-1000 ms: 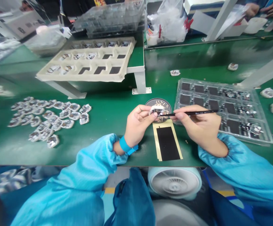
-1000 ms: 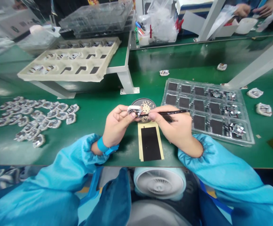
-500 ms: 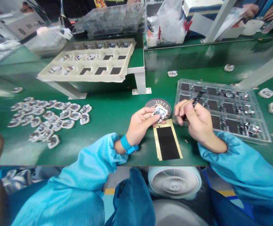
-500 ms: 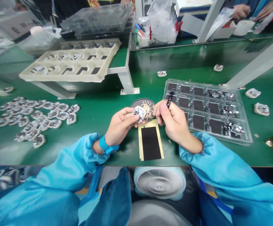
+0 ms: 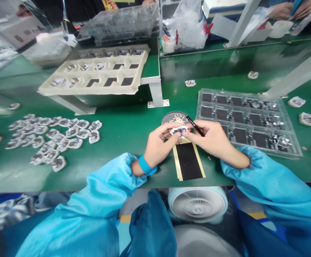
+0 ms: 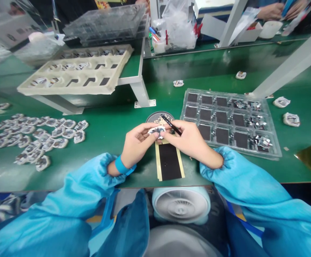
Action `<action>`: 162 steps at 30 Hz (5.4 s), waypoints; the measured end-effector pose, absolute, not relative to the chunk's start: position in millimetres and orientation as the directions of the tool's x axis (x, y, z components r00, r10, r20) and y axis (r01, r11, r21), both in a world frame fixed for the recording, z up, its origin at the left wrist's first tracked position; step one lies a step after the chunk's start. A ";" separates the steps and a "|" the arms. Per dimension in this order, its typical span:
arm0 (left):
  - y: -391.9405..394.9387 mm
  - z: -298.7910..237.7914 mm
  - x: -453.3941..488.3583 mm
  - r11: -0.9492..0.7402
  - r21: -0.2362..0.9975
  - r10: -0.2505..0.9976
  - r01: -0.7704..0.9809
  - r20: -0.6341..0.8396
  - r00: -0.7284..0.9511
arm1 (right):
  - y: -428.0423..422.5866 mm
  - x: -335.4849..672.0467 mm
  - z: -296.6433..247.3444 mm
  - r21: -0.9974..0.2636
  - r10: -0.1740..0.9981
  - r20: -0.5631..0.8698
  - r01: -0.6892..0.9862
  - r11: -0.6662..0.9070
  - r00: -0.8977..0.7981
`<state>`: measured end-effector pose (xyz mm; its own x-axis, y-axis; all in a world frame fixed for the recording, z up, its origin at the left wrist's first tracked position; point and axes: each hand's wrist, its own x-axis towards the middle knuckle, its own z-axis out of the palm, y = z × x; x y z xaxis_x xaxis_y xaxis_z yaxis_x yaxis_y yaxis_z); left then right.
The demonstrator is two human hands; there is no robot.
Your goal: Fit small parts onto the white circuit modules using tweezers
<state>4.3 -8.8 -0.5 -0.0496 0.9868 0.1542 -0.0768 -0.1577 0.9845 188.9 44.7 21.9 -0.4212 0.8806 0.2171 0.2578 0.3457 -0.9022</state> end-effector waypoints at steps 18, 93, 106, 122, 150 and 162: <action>-11.9 3.0 9.1 -0.092 0.990 0.996 -0.104 0.091 -0.018 | 44.3 185.5 10.0 -0.967 0.893 0.134 0.141 0.214 -0.430; 181.0 43.0 19.7 -0.070 0.173 0.991 0.982 0.124 0.049 | 93.5 235.0 38.2 -0.923 0.822 0.312 0.051 0.380 -0.477; 197.0 29.0 7.3 -0.027 0.758 0.987 0.652 0.122 -0.101 | 83.4 222.2 17.4 -0.866 0.707 0.293 0.134 0.482 -0.643; 20.3 17.7 -29.5 0.261 0.963 0.954 -0.062 -0.247 0.172 | 71.5 211.2 3.2 -0.785 0.705 0.353 0.215 0.581 -0.615; 6.3 3.1 -6.3 0.198 0.979 0.978 -0.044 -0.195 0.076 | 61.8 211.1 14.6 -0.601 0.579 0.655 0.128 0.789 -0.486; 4.7 0.0 -6.6 0.180 0.983 0.982 -0.042 -0.177 0.071 | 60.6 210.2 15.2 -0.605 0.583 0.636 0.144 0.783 -0.506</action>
